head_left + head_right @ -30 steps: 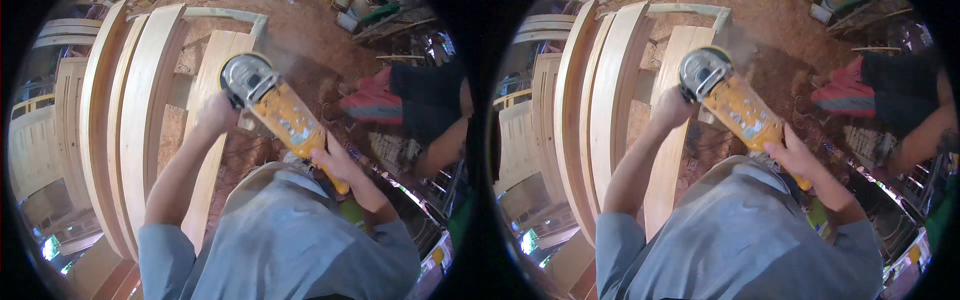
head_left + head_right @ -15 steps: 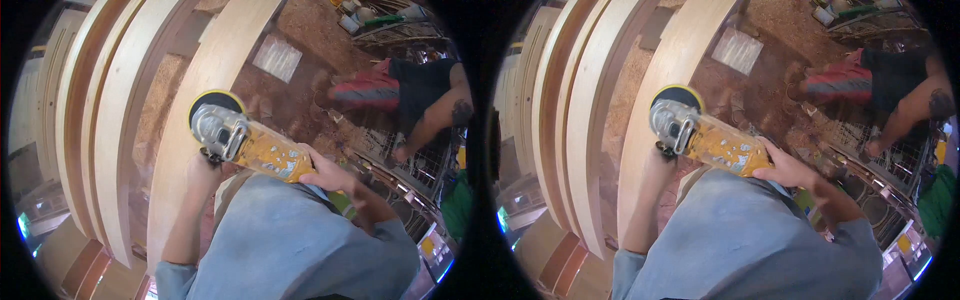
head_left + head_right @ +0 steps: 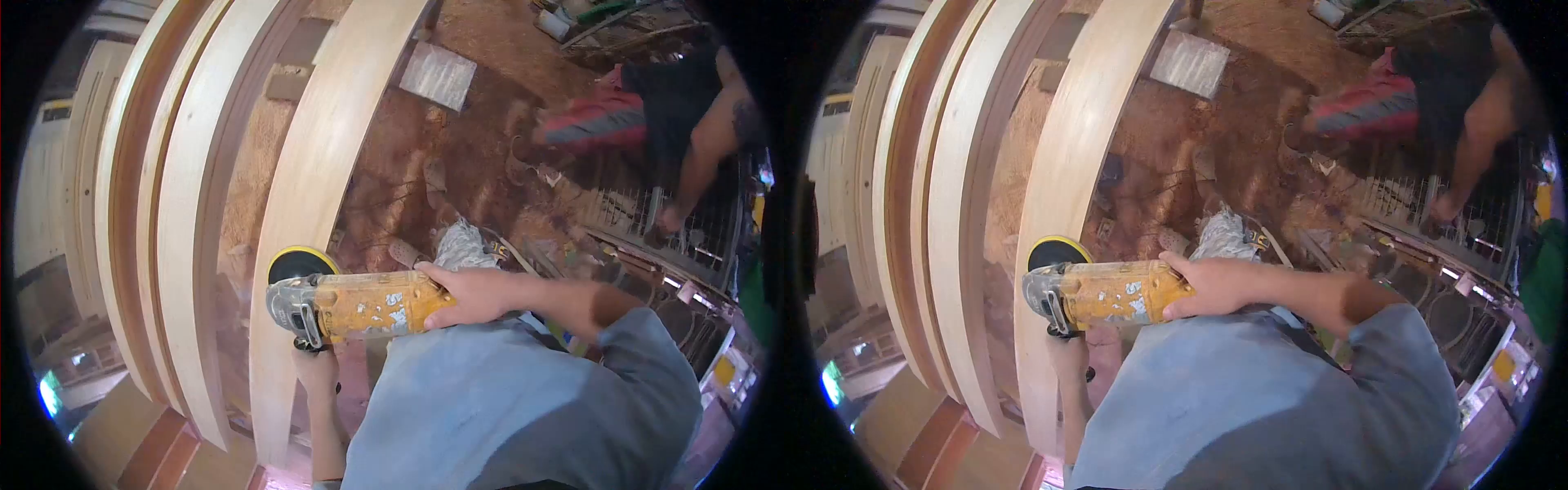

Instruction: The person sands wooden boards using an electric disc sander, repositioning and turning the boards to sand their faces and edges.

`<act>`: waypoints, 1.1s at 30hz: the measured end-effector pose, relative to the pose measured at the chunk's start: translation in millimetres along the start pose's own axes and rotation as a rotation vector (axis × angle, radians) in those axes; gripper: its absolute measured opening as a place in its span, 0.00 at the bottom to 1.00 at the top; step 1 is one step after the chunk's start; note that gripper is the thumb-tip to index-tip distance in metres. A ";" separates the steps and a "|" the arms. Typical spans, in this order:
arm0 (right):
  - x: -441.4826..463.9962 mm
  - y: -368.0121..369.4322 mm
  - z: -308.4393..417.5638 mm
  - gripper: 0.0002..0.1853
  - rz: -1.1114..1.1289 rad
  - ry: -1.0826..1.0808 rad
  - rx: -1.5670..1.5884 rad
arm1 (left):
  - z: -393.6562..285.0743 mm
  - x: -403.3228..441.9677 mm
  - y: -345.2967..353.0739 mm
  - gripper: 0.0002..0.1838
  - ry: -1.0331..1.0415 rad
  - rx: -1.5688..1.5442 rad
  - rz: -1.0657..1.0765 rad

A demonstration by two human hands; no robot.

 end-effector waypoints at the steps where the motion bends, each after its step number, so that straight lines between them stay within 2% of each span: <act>1: -4.9 -3.4 2.8 0.56 -0.016 -0.006 0.010 | -9.7 5.2 -2.3 0.11 0.018 0.008 0.000; 3: -21.0 -5.9 7.3 0.57 0.039 0.016 0.069 | -28.1 15.1 -14.1 0.11 0.092 -0.062 0.004; 7: -68.9 21.9 27.2 0.58 -0.114 0.008 0.146 | -59.6 30.6 -54.8 0.11 0.325 -0.017 0.025; 9: -92.8 29.9 40.1 0.57 -0.295 -0.109 0.293 | -98.0 42.5 -77.6 0.12 0.361 0.066 0.109; 10: -98.9 38.9 44.5 0.57 -0.311 -0.116 0.295 | -120.2 45.7 -91.3 0.12 0.379 0.068 0.106; 12: -112.8 51.1 51.7 0.55 -0.507 -0.139 0.331 | -170.8 42.5 -112.2 0.10 0.516 0.343 0.122; 15: -132.7 63.5 81.5 0.51 -0.631 -0.183 0.430 | -208.4 57.3 -133.9 0.12 0.571 0.455 0.178; 18: -134.6 80.4 98.7 0.48 -0.701 -0.253 0.578 | -224.6 63.6 -144.8 0.14 0.700 0.400 0.194; 24: -118.6 112.7 108.4 0.44 -0.810 -0.420 0.746 | -251.0 62.8 -156.4 0.17 0.776 0.506 0.129; 29: -116.7 141.7 113.8 0.40 -0.795 -0.331 0.916 | -268.8 55.7 -150.8 0.13 0.912 0.543 0.191; 31: -117.2 157.3 118.1 0.39 -0.807 -0.325 0.937 | -267.0 52.4 -152.8 0.13 0.945 0.628 0.123; 33: -114.0 168.6 121.6 0.35 -0.838 -0.299 1.026 | -263.6 51.2 -152.7 0.15 0.933 0.660 0.192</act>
Point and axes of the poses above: each hand's wrist, its own x-axis towards the middle knuckle, its own y-axis out of the palm, z = x × y, the point moved 4 cm from there along x, towards the middle knuckle, and after that the axes turned 9 degrees about y, right-handed, at the moved point
